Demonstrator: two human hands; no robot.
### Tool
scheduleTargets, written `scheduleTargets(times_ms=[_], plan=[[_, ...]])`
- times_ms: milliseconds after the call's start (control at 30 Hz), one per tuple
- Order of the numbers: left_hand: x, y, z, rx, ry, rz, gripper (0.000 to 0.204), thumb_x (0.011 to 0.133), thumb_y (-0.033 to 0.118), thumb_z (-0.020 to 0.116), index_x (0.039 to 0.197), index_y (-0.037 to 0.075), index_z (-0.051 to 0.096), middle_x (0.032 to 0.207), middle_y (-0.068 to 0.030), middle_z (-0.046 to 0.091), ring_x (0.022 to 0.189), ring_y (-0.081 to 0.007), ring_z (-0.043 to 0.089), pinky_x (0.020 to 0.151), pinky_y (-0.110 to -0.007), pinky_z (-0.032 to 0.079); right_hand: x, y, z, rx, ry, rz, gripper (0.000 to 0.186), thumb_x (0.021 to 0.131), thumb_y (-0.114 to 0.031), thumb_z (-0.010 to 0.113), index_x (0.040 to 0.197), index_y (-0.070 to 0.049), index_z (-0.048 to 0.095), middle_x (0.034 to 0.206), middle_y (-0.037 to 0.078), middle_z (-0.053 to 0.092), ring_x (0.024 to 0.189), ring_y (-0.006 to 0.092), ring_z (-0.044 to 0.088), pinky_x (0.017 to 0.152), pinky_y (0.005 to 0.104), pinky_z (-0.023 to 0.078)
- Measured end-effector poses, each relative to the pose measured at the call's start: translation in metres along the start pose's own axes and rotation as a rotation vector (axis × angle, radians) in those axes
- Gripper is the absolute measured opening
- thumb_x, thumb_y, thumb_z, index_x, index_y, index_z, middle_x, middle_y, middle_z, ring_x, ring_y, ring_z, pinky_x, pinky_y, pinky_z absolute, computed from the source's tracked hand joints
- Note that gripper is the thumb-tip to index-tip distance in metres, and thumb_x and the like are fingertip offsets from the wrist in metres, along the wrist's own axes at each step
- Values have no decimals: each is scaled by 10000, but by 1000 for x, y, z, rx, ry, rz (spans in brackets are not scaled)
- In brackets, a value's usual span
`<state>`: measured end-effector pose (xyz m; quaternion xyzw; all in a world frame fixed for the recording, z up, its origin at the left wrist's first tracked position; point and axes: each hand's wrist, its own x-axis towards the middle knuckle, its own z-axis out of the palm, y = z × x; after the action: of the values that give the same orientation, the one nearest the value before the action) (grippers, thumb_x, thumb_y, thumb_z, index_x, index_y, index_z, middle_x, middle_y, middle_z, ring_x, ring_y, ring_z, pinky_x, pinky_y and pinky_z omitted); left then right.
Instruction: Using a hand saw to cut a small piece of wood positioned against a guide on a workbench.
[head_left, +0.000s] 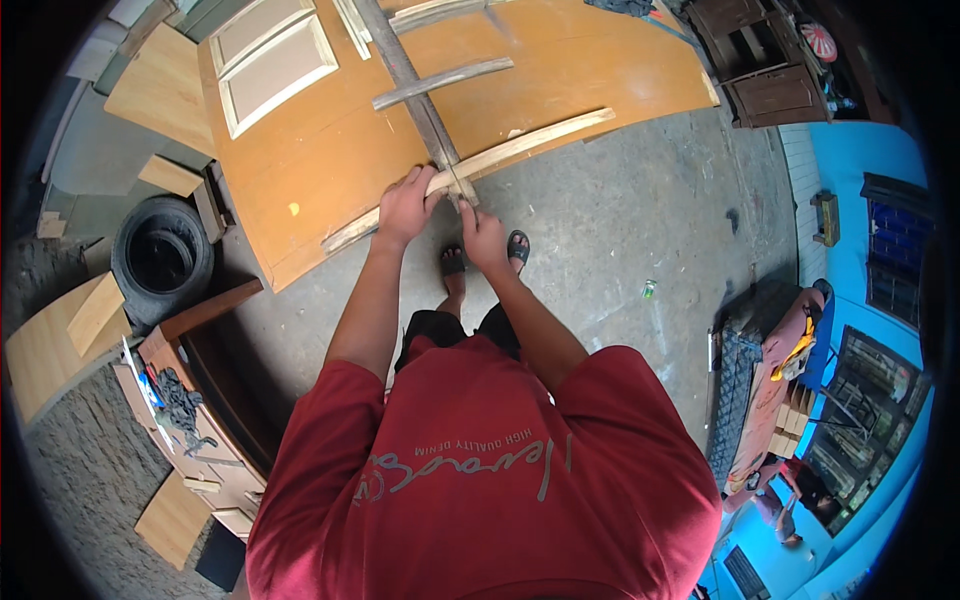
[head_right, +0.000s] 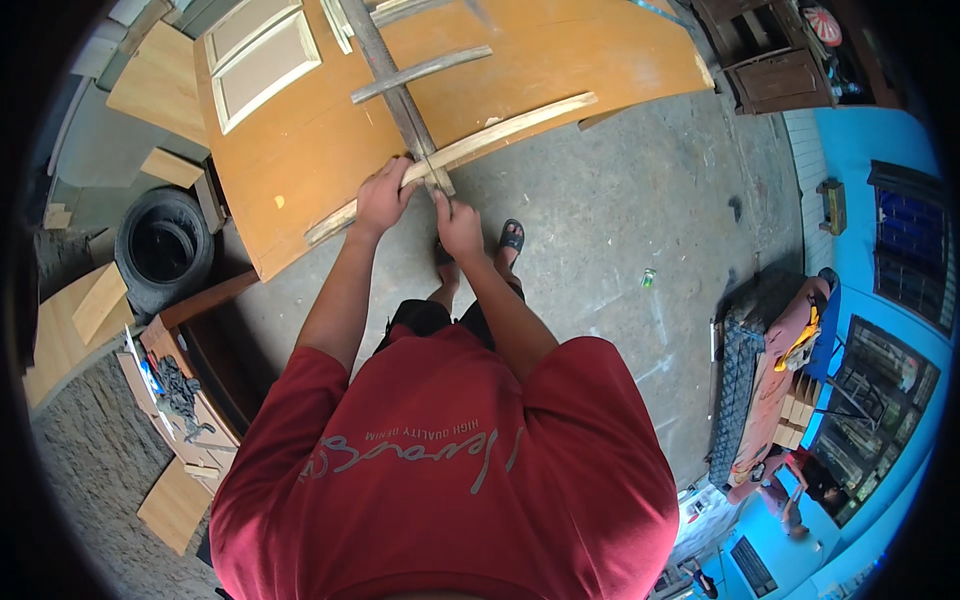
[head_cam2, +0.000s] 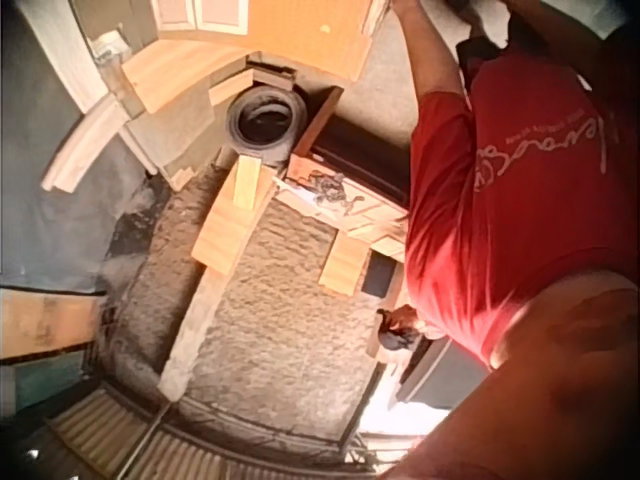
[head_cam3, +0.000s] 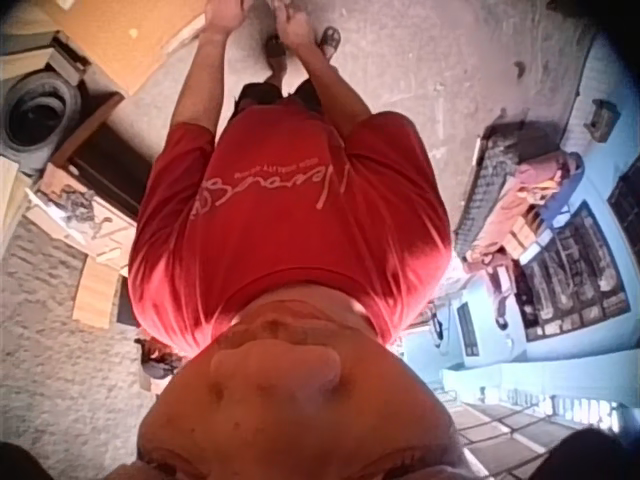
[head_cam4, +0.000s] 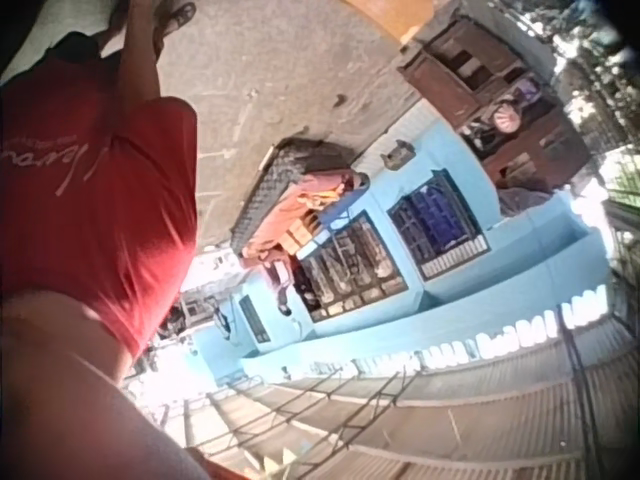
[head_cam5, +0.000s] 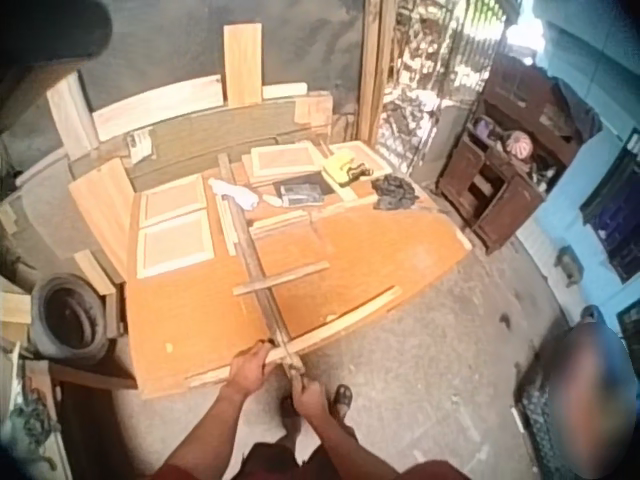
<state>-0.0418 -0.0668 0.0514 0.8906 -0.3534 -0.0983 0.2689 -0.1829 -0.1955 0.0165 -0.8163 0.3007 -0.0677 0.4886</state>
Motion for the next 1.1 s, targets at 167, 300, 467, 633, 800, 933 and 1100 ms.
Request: scheduleTargets(times_ms=[167, 300, 467, 633, 800, 933, 1100], plan=[[1, 2, 6, -22, -10, 6, 320, 976, 326, 714, 1210, 139, 601, 1114, -111, 665, 1004, -391, 698, 858, -497, 560, -101, 87, -23, -155, 147, -195, 500, 1113, -391, 569, 854, 18, 692, 740, 289, 656, 681, 497, 675, 624, 556, 481], [-9, -3, 4, -6, -16, -37, 323, 976, 322, 713, 1212, 135, 597, 1115, -111, 664, 1006, -391, 698, 862, -494, 562, -96, 64, -29, -56, 18, -65, 506, 1112, -401, 564, 882, 24, 714, 740, 300, 654, 708, 504, 683, 625, 552, 486], [5, 4, 4, -27, -22, 8, 331, 980, 329, 708, 1223, 137, 589, 1120, -114, 664, 1008, -395, 698, 863, -505, 563, 0, 6, -5, 18, 36, -16, 536, 1091, -371, 591, 780, 56, 680, 786, 318, 653, 816, 546, 662, 705, 600, 508], [-2, -1, 2, -20, -13, -14, 329, 995, 349, 702, 1211, 125, 597, 1110, -125, 688, 1030, -396, 693, 855, -501, 551, -56, 40, -17, 34, 58, -98, 565, 1109, -413, 575, 799, 48, 679, 670, 290, 609, 649, 487, 662, 590, 523, 469], [-7, -4, 2, -4, -19, -14, 325, 993, 345, 703, 1206, 125, 596, 1107, -129, 687, 1026, -395, 695, 846, -502, 554, -89, 41, -40, -10, -78, 105, 552, 1096, -404, 584, 808, 51, 706, 751, 295, 677, 773, 521, 683, 705, 587, 508], [2, 5, 2, -31, -13, 3, 319, 991, 342, 702, 1214, 137, 603, 1108, -115, 669, 983, -398, 702, 846, -500, 565, -14, 16, -10, 25, -4, 38, 570, 1090, -414, 591, 785, 59, 683, 765, 317, 659, 789, 534, 669, 693, 568, 512], [-2, 4, 0, -26, -3, -7, 314, 991, 346, 702, 1209, 141, 607, 1107, -111, 667, 991, -392, 703, 843, -502, 562, -15, 5, -11, 38, -2, 42, 553, 1098, -388, 580, 783, 56, 679, 748, 307, 653, 754, 539, 653, 678, 571, 507]])
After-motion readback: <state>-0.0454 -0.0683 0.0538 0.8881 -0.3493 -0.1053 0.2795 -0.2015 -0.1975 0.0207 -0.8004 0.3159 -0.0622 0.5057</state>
